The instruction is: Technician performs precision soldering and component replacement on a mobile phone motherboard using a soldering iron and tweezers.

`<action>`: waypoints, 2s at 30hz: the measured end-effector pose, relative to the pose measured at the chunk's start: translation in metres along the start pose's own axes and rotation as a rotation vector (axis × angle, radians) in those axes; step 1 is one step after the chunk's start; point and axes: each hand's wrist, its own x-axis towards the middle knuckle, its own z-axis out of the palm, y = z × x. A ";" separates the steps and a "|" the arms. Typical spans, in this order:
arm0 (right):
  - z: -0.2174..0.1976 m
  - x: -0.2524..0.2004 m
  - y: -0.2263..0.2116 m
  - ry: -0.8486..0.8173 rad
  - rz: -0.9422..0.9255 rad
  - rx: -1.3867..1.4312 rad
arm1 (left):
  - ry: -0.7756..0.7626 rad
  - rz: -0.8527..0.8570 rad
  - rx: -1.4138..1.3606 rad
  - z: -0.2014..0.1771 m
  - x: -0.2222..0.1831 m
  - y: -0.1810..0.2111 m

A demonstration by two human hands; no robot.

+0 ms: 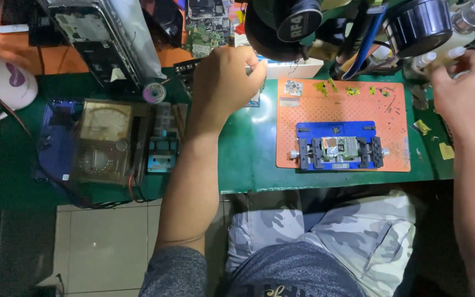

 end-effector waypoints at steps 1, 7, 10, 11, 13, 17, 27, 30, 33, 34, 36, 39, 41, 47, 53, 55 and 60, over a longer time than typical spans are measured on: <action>0.000 0.001 0.002 -0.016 -0.039 -0.061 | 0.003 -0.006 -0.002 0.002 0.000 0.000; -0.019 -0.003 -0.007 0.173 -0.101 -0.163 | 0.007 -0.050 0.025 0.004 0.002 0.000; -0.049 -0.012 -0.024 0.188 -0.136 -0.098 | -0.081 -0.076 0.028 0.007 0.001 0.011; -0.049 -0.004 -0.026 0.193 -0.127 -0.106 | -0.085 -0.065 0.021 0.006 0.002 0.010; -0.060 -0.004 -0.017 0.095 -0.100 -0.158 | -0.115 -0.024 0.036 0.014 0.002 0.017; -0.074 -0.007 -0.023 0.071 -0.007 -0.054 | -0.053 0.078 0.020 0.022 -0.001 0.015; -0.092 -0.076 0.003 -0.489 0.281 -0.574 | -0.291 0.223 -0.073 0.032 -0.006 0.037; -0.077 -0.093 0.022 -0.380 0.209 -0.535 | -0.296 0.280 -0.067 0.041 -0.009 0.038; -0.064 -0.108 0.040 -0.194 0.061 -0.519 | -0.361 0.278 -0.045 0.043 -0.011 0.037; -0.060 -0.112 0.047 -0.101 -0.018 -0.549 | -0.362 0.293 -0.052 0.044 -0.010 0.037; -0.059 -0.113 0.050 -0.108 -0.041 -0.564 | -0.378 0.293 -0.050 0.044 -0.010 0.037; -0.059 -0.115 0.050 -0.105 -0.078 -0.650 | -0.392 0.299 -0.044 0.044 -0.011 0.035; -0.064 -0.115 0.047 -0.104 -0.086 -0.724 | -0.401 0.305 -0.045 0.045 -0.010 0.036; -0.065 -0.116 0.039 -0.182 -0.097 -0.594 | -0.447 0.262 -0.023 0.045 -0.012 0.039; -0.091 -0.121 0.013 -0.072 -0.190 -0.516 | -0.467 0.259 0.042 0.044 -0.013 0.038; -0.097 -0.132 0.010 0.004 -0.041 -0.220 | -0.446 0.255 0.033 0.045 -0.014 0.036; -0.075 -0.173 0.025 0.157 0.139 1.303 | -0.471 0.248 0.079 0.047 -0.018 0.033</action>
